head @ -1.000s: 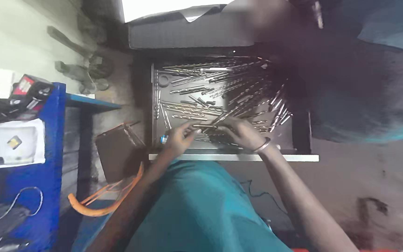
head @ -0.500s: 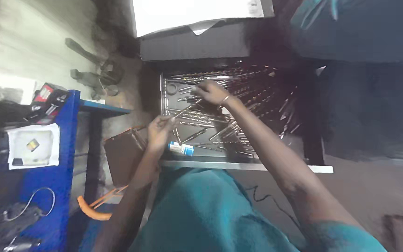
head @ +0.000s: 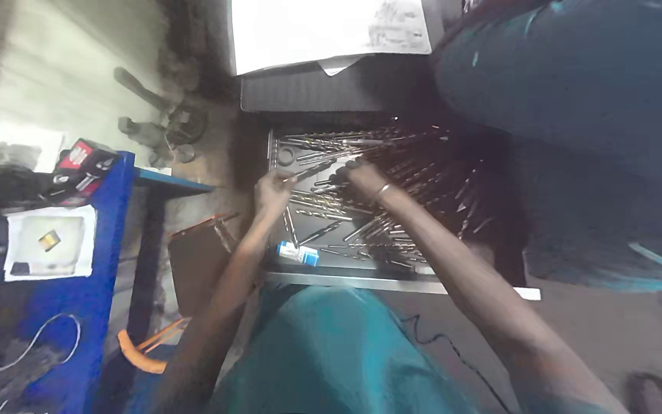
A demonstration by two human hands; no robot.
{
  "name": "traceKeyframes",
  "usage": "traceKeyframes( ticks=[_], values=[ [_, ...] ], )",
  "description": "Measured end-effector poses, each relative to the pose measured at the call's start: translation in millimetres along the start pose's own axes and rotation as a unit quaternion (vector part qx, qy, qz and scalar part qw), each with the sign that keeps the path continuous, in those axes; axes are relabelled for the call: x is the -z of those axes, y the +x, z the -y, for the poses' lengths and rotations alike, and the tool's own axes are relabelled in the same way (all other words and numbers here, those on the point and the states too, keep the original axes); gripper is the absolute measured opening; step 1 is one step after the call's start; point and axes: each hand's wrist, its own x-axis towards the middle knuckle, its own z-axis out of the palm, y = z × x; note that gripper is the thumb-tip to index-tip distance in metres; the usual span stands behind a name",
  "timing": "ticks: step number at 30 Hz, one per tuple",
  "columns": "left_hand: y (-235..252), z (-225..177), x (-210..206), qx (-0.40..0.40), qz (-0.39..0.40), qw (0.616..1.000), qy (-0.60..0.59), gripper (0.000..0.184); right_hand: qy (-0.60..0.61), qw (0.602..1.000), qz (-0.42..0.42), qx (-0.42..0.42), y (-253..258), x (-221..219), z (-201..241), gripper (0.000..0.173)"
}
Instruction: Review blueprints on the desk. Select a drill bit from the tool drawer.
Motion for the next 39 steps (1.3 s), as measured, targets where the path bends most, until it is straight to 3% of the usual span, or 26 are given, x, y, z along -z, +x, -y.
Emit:
traceKeyframes(
  ticks=[2,5,8,10,13,16,18,20,22,25,31,39],
  values=[
    [15.3,-3.8,-12.3,-0.022,0.028,0.998,0.06,0.017,0.118,0.992,0.008,-0.04,-35.7,6.1,1.4,0.037],
    [30.1,-4.1,-29.7,-0.063,0.059,0.99,0.107,0.017,0.177,0.982,-0.013,-0.063,-91.5,4.3,-7.5,0.037],
    [38.8,10.0,-41.9,-0.103,0.068,0.981,0.153,0.017,0.286,0.95,-0.11,-0.065,-130.8,-10.5,-10.5,0.036],
    [46.0,34.0,-47.7,-0.178,0.04,0.966,0.185,0.015,0.398,0.899,-0.179,-0.04,-143.7,-22.3,-1.0,0.031],
    [37.9,29.7,-46.6,-0.252,0.037,0.937,0.24,0.014,0.579,0.78,-0.237,0.011,-148.7,-28.1,26.2,0.029],
    [30.9,20.6,-45.7,-0.253,0.055,0.922,0.288,0.016,0.679,0.69,-0.249,0.034,-147.5,-31.0,47.2,0.029],
    [9.9,3.0,-36.6,-0.226,0.071,0.939,0.25,0.019,0.715,0.65,-0.252,0.053,-146.9,-26.4,57.8,0.029],
    [-32.4,-19.8,-20.6,-0.2,0.1,0.969,0.102,0.022,0.733,0.627,-0.257,0.069,-150.9,-19.3,66.9,0.027],
    [-75.7,-48.3,-1.3,-0.145,0.164,0.971,-0.095,0.029,0.738,0.616,-0.257,0.094,-155.5,-11.5,73.7,0.026],
    [-125.6,-74.6,21.6,-0.17,0.183,0.942,-0.226,0.027,0.727,0.62,-0.255,0.145,-160.2,-1.4,82.7,0.025],
    [-162.7,-90.1,41.9,-0.257,0.079,0.939,-0.214,0.02,0.691,0.649,-0.231,0.22,-170.6,20.1,102.1,0.024],
    [-176.3,-99.5,50.7,-0.288,0.105,0.919,-0.25,0.02,0.691,0.636,-0.245,0.24,-184.0,33.4,113.2,0.019]
  ],
)
